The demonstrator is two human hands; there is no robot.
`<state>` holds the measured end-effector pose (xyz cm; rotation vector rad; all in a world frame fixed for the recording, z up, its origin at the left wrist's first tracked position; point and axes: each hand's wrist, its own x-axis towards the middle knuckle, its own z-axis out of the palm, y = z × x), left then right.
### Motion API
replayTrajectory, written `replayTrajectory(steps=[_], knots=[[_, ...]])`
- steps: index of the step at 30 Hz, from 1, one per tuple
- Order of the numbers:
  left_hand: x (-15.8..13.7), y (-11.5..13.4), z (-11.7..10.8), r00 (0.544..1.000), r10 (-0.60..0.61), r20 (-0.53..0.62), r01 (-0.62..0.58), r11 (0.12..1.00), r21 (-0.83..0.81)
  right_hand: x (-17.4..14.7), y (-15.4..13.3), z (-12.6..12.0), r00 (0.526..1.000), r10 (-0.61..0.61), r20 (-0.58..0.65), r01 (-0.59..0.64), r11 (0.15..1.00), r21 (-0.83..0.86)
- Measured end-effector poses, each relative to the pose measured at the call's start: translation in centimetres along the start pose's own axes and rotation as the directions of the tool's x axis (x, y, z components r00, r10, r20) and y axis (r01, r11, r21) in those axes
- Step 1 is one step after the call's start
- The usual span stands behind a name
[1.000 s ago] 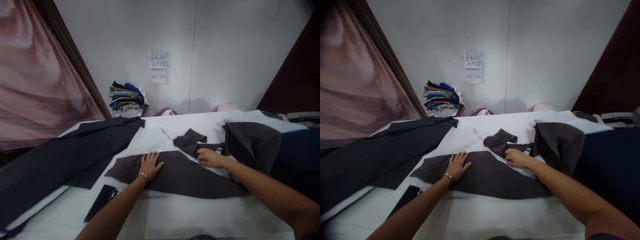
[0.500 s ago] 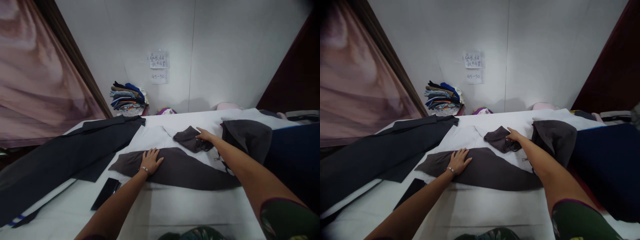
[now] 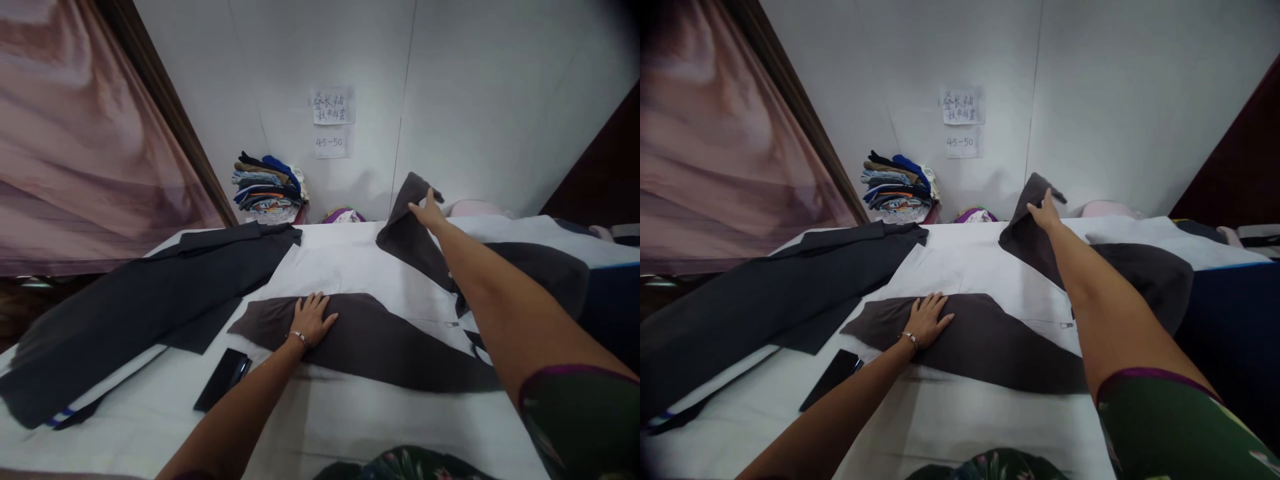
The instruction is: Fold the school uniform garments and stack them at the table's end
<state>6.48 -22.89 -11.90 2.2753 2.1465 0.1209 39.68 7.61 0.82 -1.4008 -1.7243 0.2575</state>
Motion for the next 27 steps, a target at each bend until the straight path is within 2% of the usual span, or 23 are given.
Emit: replayTrajectory(steps=[1, 3, 5, 7, 10, 11, 13, 17, 20, 22, 25, 27], knots=[[0.0, 0.0, 0.0, 1.0, 0.001, 0.001, -0.001, 1.0, -0.004, -0.2, 0.1, 0.2, 1.0, 0.009, -0.011, -0.009, 1.0, -0.023], [0.0, 0.0, 0.1, 1.0, 0.004, 0.002, -0.004, 1.0, -0.01, -2.0, 0.2, 0.9, 0.997, 0.065, 0.047, -0.062, 0.996, -0.063], [0.1, 0.0, 0.1, 1.0, 0.003, 0.004, -0.003, 1.0, -0.013, -5.4, 0.2, 1.9, 0.987, 0.014, 0.16, 0.005, 0.993, -0.118], [0.1, 0.0, 0.1, 1.0, -0.002, 0.003, 0.002, 1.0, -0.015, -9.8, 0.5, 2.8, 0.95, -0.056, 0.308, 0.112, 0.979, -0.168], [0.2, 0.0, 0.1, 1.0, 0.0, 0.003, 0.0, 1.0, -0.023, -16.1, 1.9, 3.3, 0.89, -0.084, 0.448, 0.188, 0.963, -0.192], [0.2, 0.0, 0.1, 1.0, 0.003, 0.003, -0.003, 1.0, -0.025, -17.7, 2.6, 3.0, 0.855, -0.069, 0.515, 0.23, 0.939, -0.256], [0.2, 0.0, 0.0, 1.0, 0.005, 0.003, -0.005, 1.0, -0.028, -20.0, 4.1, 2.1, 0.839, 0.001, 0.544, 0.261, 0.877, -0.404], [0.1, 0.1, -0.1, 1.0, -0.003, 0.016, 0.003, 0.999, -0.041, -21.7, 6.6, -0.7, 0.89, 0.08, 0.448, 0.245, 0.746, -0.619], [0.0, 0.3, -0.1, 1.0, -0.004, 0.025, 0.005, 0.998, -0.06, -21.9, 7.9, -2.1, 0.895, 0.122, 0.429, 0.206, 0.739, -0.641], [0.0, 0.3, -0.1, 0.999, 0.0, 0.033, 0.003, 0.997, -0.077, -21.6, 8.1, -2.5, 0.882, 0.184, 0.435, 0.158, 0.753, -0.639], [0.0, 0.4, -0.1, 0.999, 0.0, 0.048, 0.005, 0.995, -0.1, -21.5, 6.2, -2.1, 0.868, 0.238, 0.435, 0.122, 0.747, -0.653], [0.0, 0.4, -0.1, 0.999, -0.001, 0.052, 0.006, 0.994, -0.109, -22.4, 3.3, -1.5, 0.886, 0.152, 0.438, 0.165, 0.78, -0.604]])
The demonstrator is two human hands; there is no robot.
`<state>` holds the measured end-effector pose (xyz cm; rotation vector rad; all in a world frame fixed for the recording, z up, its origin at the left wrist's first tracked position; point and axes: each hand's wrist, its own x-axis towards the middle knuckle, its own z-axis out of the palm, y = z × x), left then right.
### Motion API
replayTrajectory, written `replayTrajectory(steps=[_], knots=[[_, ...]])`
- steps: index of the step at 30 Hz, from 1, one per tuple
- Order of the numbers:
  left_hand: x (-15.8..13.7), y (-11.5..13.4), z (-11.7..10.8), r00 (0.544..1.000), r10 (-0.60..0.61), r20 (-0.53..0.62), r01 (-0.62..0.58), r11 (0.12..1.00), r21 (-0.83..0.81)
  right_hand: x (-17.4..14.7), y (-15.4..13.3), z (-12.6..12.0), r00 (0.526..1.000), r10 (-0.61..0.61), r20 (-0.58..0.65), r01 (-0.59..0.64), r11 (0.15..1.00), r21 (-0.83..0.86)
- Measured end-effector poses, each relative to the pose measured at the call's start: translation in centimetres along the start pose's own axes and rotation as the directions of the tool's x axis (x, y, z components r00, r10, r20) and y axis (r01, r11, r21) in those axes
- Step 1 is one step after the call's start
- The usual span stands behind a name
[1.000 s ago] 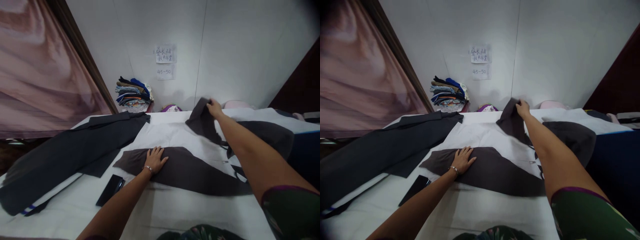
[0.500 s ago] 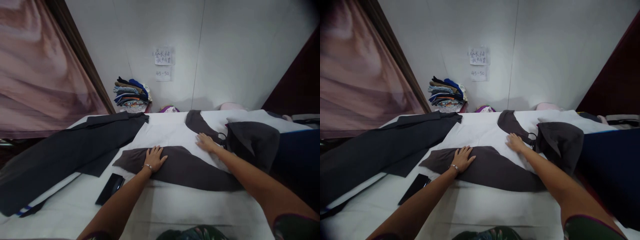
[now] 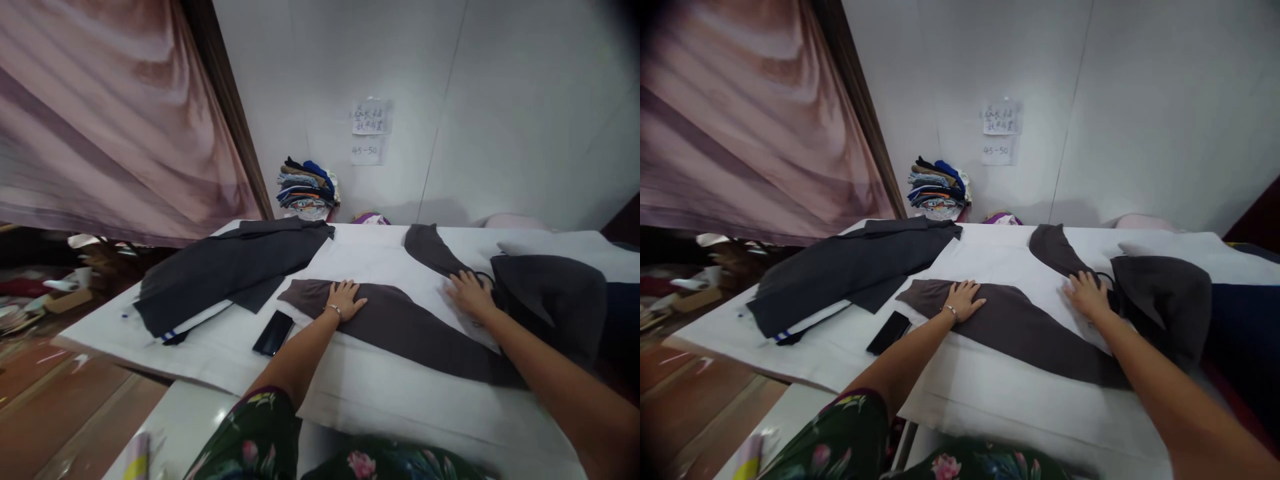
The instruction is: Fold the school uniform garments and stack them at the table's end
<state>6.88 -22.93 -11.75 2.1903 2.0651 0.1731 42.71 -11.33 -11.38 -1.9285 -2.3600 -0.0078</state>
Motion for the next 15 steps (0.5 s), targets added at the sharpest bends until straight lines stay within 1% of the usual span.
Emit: replayTrajectory(steps=[2, 3, 4, 5, 6, 7, 8, 9, 11, 13, 15], knots=[[-0.1, 0.0, 0.0, 1.0, 0.003, 0.001, -0.003, 1.0, -0.01, -2.3, -3.3, -0.8, 0.987, -0.151, -0.054, 0.156, 0.984, 0.091], [-0.1, 0.0, 0.0, 1.0, 0.004, 0.002, -0.004, 1.0, -0.015, -3.9, -4.9, -1.0, 0.969, -0.243, -0.035, 0.246, 0.957, 0.155], [-0.1, 0.0, 0.1, 1.0, 0.005, 0.005, -0.005, 1.0, -0.021, -5.5, -6.3, -1.0, 0.941, -0.338, -0.025, 0.336, 0.919, 0.208], [-0.1, 0.0, 0.1, 1.0, 0.006, 0.008, -0.005, 1.0, -0.026, -7.2, -7.3, -0.9, 0.902, -0.43, -0.034, 0.426, 0.874, 0.233], [-0.1, 0.1, 0.2, 1.0, 0.005, 0.012, -0.004, 1.0, -0.031, -8.7, -8.0, -0.7, 0.863, -0.504, -0.032, 0.496, 0.835, 0.237], [-0.1, 0.1, 0.2, 1.0, 0.005, 0.016, -0.004, 0.999, -0.035, -10.0, -8.3, -0.3, 0.837, -0.546, -0.027, 0.537, 0.812, 0.229], [0.0, 0.2, 0.2, 1.0, 0.004, 0.021, -0.003, 0.999, -0.041, -11.0, -8.3, 0.1, 0.825, -0.565, -0.018, 0.556, 0.803, 0.214], [0.2, 0.2, 0.1, 1.0, 0.003, 0.027, -0.002, 0.999, -0.051, -11.7, -8.1, 0.5, 0.826, -0.564, -0.007, 0.554, 0.808, 0.199], [0.5, -0.1, -0.3, 0.998, -0.006, 0.06, 0.012, 0.996, -0.088, -12.4, -7.0, 1.3, 0.843, -0.538, 0.004, 0.529, 0.83, 0.174], [0.7, -0.8, -1.0, 0.995, -0.032, 0.091, 0.043, 0.991, -0.127, -12.6, -5.3, 2.0, 0.85, -0.526, -0.008, 0.521, 0.84, 0.153], [0.5, -2.1, -1.7, 0.993, -0.09, 0.079, 0.098, 0.989, -0.109, -12.5, -3.1, 2.5, 0.88, -0.473, -0.036, 0.474, 0.872, 0.127]])
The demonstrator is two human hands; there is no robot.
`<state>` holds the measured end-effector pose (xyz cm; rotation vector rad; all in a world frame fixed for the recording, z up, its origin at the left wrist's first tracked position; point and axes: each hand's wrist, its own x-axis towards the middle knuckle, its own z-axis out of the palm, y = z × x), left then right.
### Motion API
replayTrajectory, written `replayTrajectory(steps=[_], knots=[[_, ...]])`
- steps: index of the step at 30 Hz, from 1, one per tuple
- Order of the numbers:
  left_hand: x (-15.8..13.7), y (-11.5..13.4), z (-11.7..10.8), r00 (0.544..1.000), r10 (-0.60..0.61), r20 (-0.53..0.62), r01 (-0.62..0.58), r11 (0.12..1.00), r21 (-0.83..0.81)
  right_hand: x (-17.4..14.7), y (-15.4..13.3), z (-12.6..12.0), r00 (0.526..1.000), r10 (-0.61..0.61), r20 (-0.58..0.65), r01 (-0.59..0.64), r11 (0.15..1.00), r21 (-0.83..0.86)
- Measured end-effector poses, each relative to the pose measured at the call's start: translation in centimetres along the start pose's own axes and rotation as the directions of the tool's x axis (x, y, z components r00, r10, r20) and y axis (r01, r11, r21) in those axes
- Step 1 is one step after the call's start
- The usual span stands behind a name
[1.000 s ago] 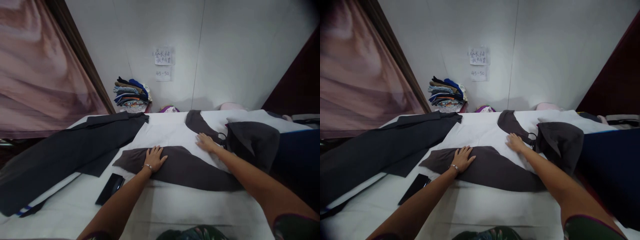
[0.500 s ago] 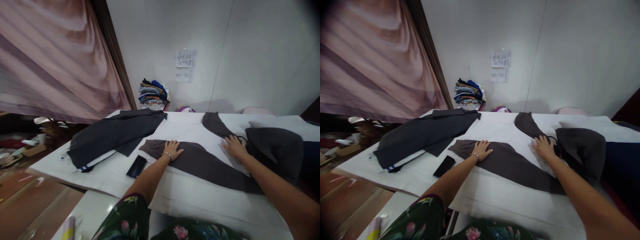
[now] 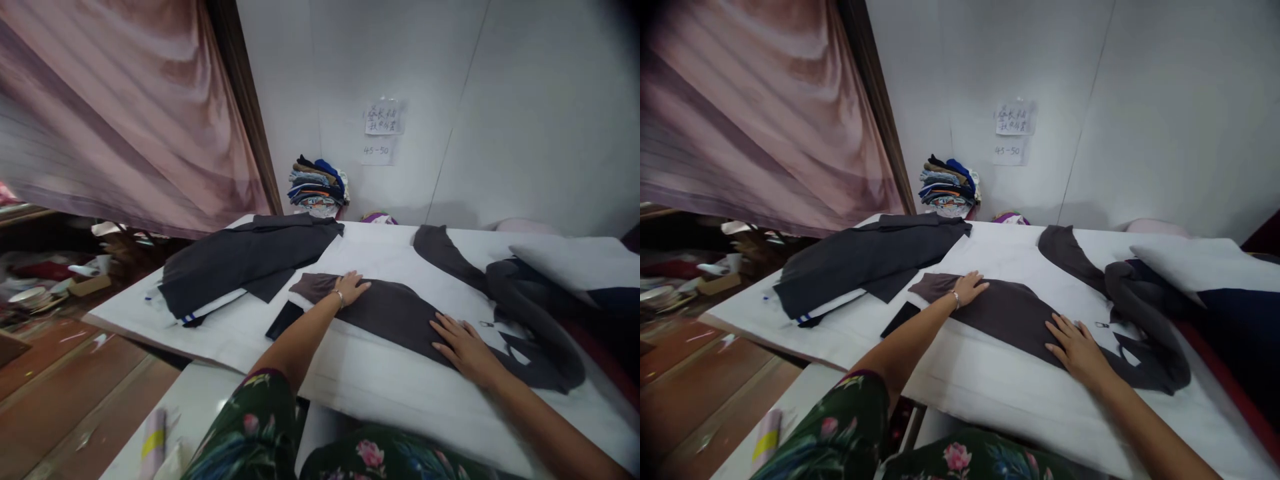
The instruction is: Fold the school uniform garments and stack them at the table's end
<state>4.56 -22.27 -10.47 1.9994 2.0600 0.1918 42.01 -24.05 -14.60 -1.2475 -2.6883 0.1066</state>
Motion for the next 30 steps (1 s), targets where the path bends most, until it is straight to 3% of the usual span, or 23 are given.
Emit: replayTrajectory(steps=[5, 9, 13, 15, 17, 20, 23, 26, 30], knots=[[-1.2, -3.4, -0.6, 0.989, -0.103, -0.109, 0.122, 0.977, 0.178, -3.6, 4.6, -0.5, 0.97, 0.241, -0.032, -0.238, 0.969, 0.072], [-1.4, -3.9, -0.2, 0.984, -0.107, -0.143, 0.14, 0.961, 0.24, -4.3, 4.2, -2.0, 0.966, 0.257, -0.017, -0.251, 0.956, 0.151], [-1.1, -3.5, -0.5, 0.986, -0.108, -0.126, 0.14, 0.95, 0.28, -1.8, 4.0, -5.6, 0.943, 0.225, -0.246, -0.21, 0.974, 0.087], [-1.0, -3.5, -0.7, 0.987, -0.117, -0.111, 0.146, 0.944, 0.295, 0.1, 5.1, -7.9, 0.907, 0.222, -0.359, -0.23, 0.973, 0.02], [-0.9, -3.6, -0.8, 0.987, -0.117, -0.109, 0.146, 0.939, 0.311, 2.0, 6.8, -9.9, 0.856, 0.318, -0.407, -0.344, 0.939, 0.011], [-0.8, -3.7, -0.9, 0.988, -0.11, -0.109, 0.14, 0.934, 0.327, 4.6, 9.2, -11.3, 0.767, 0.552, -0.327, -0.55, 0.828, 0.108], [-0.7, -3.8, -0.8, 0.989, -0.108, -0.106, 0.137, 0.937, 0.321, 5.9, 10.8, -10.7, 0.734, 0.65, -0.196, -0.614, 0.759, 0.217], [-0.5, -3.9, -0.8, 0.987, -0.113, -0.112, 0.142, 0.939, 0.312, 5.0, 11.8, -9.4, 0.683, 0.705, -0.191, -0.65, 0.706, 0.28], [-0.4, -4.0, -0.7, 0.987, -0.125, -0.1, 0.15, 0.941, 0.304, 1.1, 12.8, -8.5, 0.524, 0.799, -0.294, -0.734, 0.599, 0.32]])
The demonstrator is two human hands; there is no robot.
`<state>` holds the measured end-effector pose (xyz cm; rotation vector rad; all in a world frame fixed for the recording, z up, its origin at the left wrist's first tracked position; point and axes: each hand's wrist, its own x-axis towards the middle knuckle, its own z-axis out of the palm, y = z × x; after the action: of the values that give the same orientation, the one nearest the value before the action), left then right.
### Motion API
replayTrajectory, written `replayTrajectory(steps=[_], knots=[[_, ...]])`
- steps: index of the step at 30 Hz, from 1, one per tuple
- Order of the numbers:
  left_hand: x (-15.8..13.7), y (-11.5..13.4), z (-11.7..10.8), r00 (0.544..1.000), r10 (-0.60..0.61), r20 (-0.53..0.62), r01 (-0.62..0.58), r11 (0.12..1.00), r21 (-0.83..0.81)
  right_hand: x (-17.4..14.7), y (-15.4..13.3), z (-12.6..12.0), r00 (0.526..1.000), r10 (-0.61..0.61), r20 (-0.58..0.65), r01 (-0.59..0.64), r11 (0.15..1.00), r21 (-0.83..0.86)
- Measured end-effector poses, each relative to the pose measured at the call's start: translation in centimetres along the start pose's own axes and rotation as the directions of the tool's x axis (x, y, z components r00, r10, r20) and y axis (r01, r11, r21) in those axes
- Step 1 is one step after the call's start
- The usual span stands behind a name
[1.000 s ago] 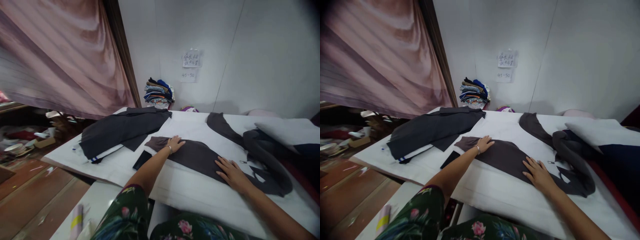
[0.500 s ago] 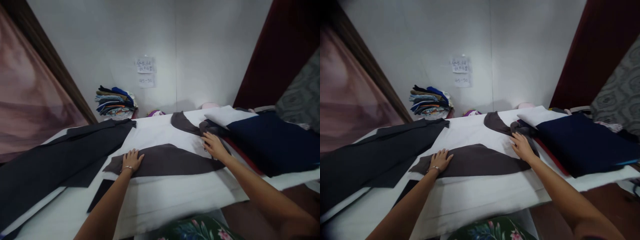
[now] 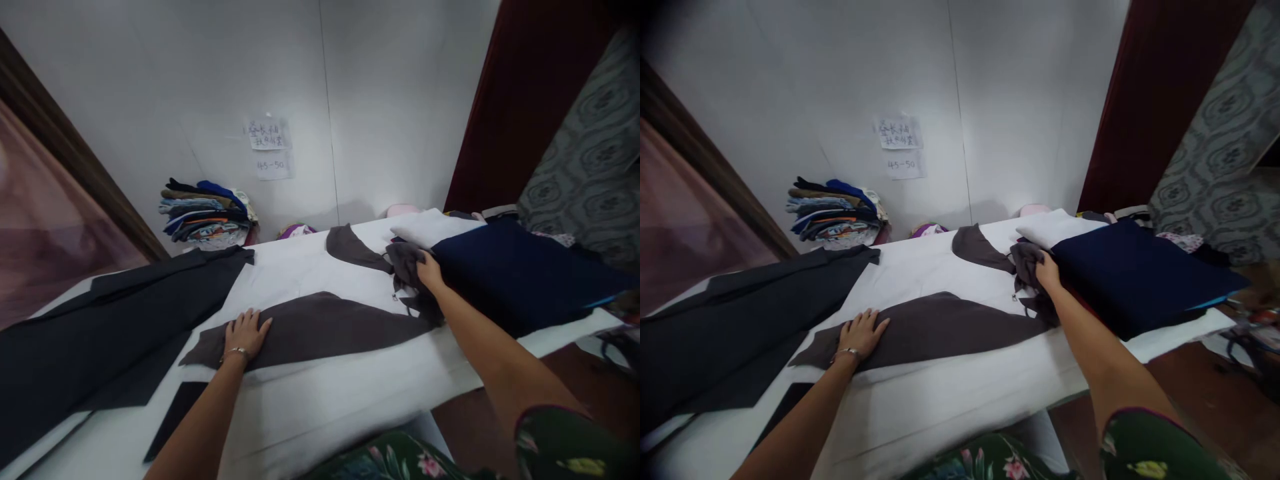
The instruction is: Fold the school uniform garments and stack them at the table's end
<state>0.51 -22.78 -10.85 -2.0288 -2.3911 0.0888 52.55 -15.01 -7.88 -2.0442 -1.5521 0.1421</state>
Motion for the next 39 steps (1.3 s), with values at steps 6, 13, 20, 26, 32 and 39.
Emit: replayTrajectory(steps=[6, 13, 20, 26, 32, 39], knots=[[0.1, 0.0, 0.2, 1.0, 0.011, -0.026, -0.01, 1.0, 0.014, -1.7, 2.8, -1.0, 0.99, 0.135, 0.031, -0.132, 0.987, -0.095], [-0.2, 0.3, 0.1, 1.0, 0.002, -0.013, -0.002, 1.0, -0.005, -3.1, -0.8, -2.1, 0.993, -0.116, 0.006, 0.111, 0.936, -0.335], [0.4, -0.1, -1.3, 0.997, 0.002, 0.082, 0.002, 0.999, -0.049, -4.8, -4.6, -0.1, 0.68, -0.733, 0.006, 0.706, 0.653, -0.274], [0.4, -1.3, -0.7, 0.998, -0.043, 0.04, 0.042, 0.999, 0.005, -2.6, 1.1, 3.4, 0.933, -0.283, 0.224, 0.354, 0.836, -0.418], [1.0, -1.9, -0.6, 0.992, -0.057, 0.117, 0.069, 0.993, -0.097, -1.9, 4.0, 4.5, 0.939, -0.256, 0.229, 0.333, 0.847, -0.415], [5.0, -3.4, -2.9, 0.965, -0.258, 0.045, 0.262, 0.952, -0.156, -2.0, 4.0, 4.5, 0.931, -0.281, 0.231, 0.351, 0.86, -0.37]])
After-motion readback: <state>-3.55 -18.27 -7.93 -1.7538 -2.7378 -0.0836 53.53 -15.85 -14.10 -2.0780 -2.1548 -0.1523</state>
